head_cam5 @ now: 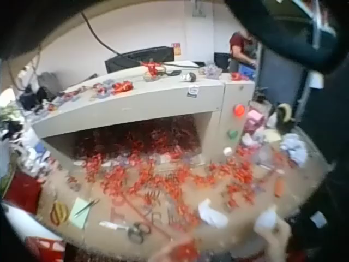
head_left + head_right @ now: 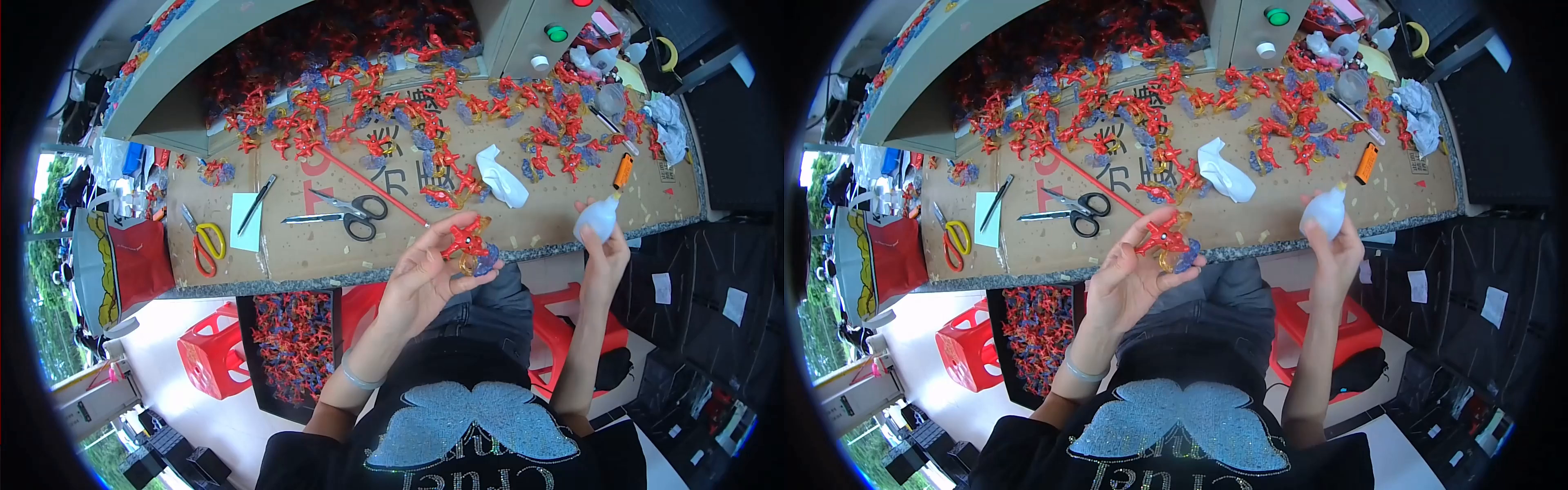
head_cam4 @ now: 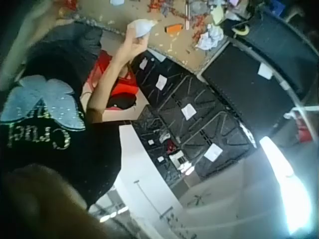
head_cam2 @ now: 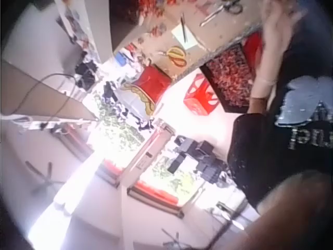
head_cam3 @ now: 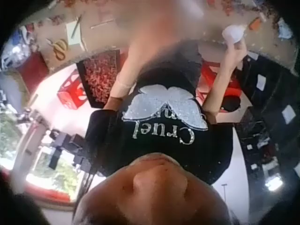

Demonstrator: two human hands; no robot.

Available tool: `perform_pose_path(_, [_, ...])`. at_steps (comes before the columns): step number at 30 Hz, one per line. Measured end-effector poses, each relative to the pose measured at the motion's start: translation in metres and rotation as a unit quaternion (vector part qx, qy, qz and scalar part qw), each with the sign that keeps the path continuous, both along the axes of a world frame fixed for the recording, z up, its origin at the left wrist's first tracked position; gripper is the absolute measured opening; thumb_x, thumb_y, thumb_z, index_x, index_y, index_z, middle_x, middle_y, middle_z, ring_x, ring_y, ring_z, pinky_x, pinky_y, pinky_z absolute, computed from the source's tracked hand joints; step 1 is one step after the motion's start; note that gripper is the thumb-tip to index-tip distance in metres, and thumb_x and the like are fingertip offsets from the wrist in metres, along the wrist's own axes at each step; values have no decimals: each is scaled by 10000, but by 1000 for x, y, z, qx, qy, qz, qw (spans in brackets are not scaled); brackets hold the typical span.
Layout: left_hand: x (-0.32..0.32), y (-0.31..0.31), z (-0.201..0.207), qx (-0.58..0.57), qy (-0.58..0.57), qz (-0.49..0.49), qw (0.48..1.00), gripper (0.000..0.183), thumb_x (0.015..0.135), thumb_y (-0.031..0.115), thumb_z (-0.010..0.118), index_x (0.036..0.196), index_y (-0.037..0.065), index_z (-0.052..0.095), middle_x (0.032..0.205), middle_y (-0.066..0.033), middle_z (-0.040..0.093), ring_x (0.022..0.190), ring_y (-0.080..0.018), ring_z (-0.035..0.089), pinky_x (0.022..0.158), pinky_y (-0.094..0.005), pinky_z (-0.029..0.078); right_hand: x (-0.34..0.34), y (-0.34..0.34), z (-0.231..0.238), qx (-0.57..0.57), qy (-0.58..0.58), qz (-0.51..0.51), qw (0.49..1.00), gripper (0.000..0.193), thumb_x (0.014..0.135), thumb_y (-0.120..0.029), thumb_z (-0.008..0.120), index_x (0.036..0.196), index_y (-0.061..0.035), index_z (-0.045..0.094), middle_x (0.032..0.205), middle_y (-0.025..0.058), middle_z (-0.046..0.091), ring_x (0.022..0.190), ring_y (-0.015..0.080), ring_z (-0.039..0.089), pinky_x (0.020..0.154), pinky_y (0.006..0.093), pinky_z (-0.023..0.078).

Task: The person assembles small red plastic figurines by hand, joining parts with glue from a bottle.

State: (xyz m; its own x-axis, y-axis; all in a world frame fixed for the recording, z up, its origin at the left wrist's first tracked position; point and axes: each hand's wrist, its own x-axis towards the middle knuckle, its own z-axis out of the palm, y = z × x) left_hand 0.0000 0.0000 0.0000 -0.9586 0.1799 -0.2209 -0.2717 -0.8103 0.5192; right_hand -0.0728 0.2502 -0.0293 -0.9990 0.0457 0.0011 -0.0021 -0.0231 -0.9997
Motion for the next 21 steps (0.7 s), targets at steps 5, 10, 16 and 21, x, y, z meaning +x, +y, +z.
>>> perform_pose_path(5, [0,3,-6,5,-29,-28,999,705,881,433,568,1341,-36,313,1200,-204,521,1092,-378,560,931,-459,487,-14,3,-45,106,21,-17,994,363,847,18,590,1199,48,510,1198,138,588,1047,149,563,916,268,433])
perform_pose_path(10, [3,1,-12,8,-24,-55,998,543,951,411,448,1272,-21,376,1115,-157,554,973,-282,607,819,-397,525,-7,-5,-43,136,11,-36,990,385,807,7,635,1179,21,535,1153,93,601,1017,141,558,892,264,424])
perform_pose_path(16, [3,4,-12,-119,-41,-68,990,427,989,372,402,1174,-9,460,973,-72,580,765,-116,564,639,-242,463,37,-19,11,306,157,-201,917,405,850,8,583,1238,22,469,1247,144,511,1111,178,493,978,311,359])
perform_pose_path(21, [0,15,-1,-302,22,-75,950,261,934,193,560,1062,-32,529,828,-28,581,638,-50,480,533,-204,371,44,-39,44,123,96,81,984,216,882,30,501,1083,66,574,1067,122,571,973,163,554,860,276,433])
